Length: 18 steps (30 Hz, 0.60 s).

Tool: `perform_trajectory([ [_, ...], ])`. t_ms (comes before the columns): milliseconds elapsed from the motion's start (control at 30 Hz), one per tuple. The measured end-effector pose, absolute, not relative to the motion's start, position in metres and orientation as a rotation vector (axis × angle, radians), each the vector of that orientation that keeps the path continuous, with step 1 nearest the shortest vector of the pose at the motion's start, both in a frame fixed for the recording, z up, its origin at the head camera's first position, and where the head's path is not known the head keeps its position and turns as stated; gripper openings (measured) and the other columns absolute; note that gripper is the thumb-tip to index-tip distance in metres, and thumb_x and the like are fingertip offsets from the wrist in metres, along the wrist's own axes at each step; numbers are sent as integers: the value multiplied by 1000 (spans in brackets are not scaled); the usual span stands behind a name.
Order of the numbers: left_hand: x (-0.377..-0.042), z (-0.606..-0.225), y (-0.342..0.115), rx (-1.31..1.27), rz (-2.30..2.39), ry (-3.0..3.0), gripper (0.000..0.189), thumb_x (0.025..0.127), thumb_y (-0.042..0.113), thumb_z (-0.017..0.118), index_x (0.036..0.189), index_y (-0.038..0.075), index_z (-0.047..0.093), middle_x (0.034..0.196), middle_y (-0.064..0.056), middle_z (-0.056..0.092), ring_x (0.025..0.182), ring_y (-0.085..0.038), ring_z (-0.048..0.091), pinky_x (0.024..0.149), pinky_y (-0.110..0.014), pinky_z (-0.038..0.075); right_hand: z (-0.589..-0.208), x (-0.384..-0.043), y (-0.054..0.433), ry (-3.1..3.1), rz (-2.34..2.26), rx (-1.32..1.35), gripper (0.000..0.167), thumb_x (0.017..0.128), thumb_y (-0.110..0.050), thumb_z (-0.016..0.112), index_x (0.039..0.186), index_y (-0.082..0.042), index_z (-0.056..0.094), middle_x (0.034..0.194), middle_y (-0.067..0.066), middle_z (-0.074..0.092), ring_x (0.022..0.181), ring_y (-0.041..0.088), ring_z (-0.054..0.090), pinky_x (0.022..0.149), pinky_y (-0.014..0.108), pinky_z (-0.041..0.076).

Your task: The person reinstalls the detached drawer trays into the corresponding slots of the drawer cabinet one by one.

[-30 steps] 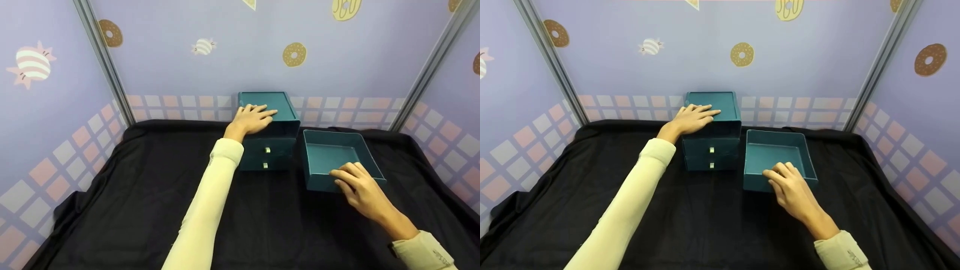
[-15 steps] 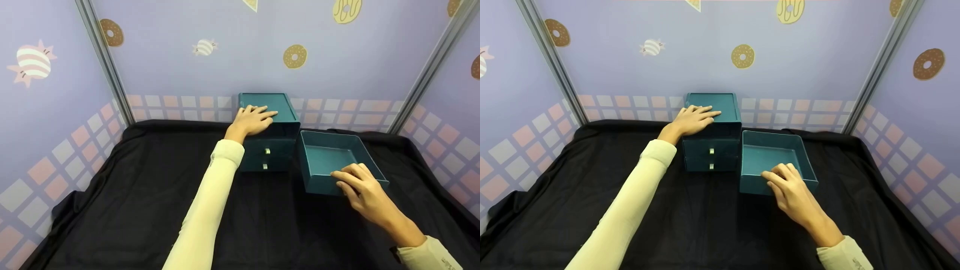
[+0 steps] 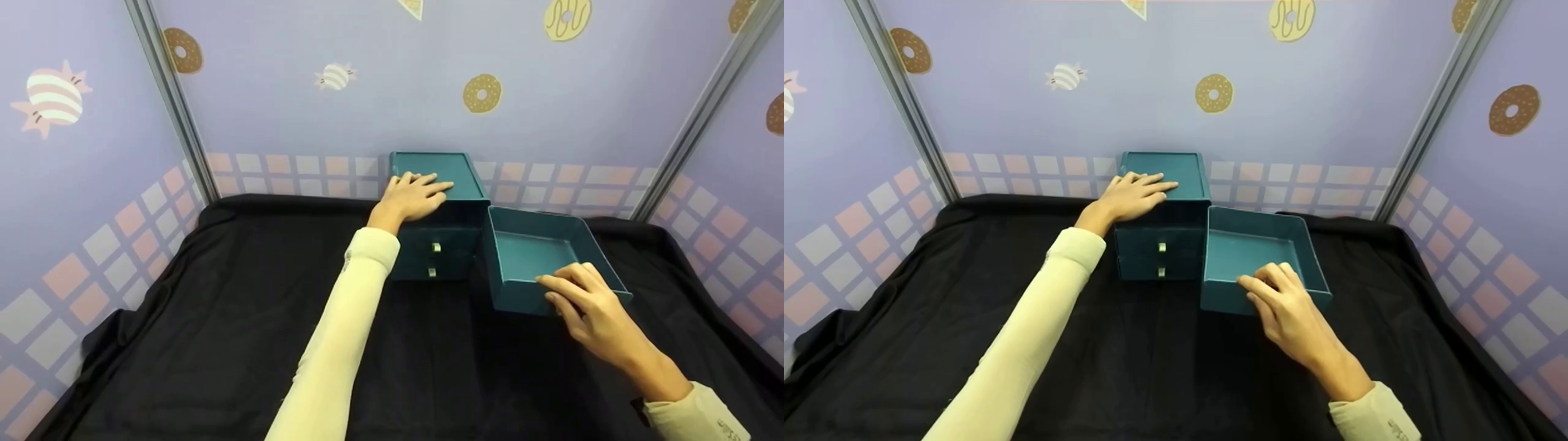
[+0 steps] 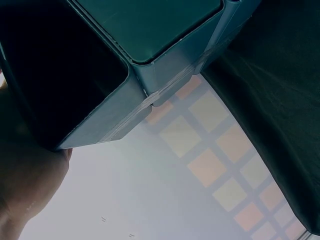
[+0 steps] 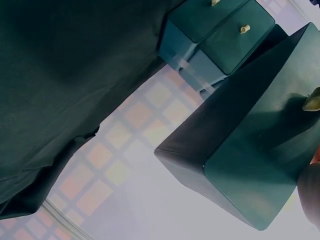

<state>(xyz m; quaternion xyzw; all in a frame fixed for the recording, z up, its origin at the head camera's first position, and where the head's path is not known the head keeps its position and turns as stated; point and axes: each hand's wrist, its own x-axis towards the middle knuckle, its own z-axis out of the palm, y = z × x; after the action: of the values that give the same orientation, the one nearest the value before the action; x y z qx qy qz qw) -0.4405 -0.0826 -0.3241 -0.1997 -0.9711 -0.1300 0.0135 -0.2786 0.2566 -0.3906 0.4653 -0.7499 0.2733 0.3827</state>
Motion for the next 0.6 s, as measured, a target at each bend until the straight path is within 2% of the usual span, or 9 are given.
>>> perform_trajectory([
  [167,-441,-324,-83,-618,-380,-3028,54,113,47,26,166,45,35,177,5,24,162,-30,18,127,-52,17,-385,-279,254,-1887,707,1192,37,112,-27,55,114,1,79,94,10,66,83,18,46,78,20,33],
  [600,-440,-324,-82,-622,-385,-3024,54,113,48,26,166,44,35,176,5,25,162,-30,19,126,-53,19,-382,-279,238,-1847,703,1241,33,112,-24,56,117,-1,79,96,10,67,84,21,48,78,26,36],
])
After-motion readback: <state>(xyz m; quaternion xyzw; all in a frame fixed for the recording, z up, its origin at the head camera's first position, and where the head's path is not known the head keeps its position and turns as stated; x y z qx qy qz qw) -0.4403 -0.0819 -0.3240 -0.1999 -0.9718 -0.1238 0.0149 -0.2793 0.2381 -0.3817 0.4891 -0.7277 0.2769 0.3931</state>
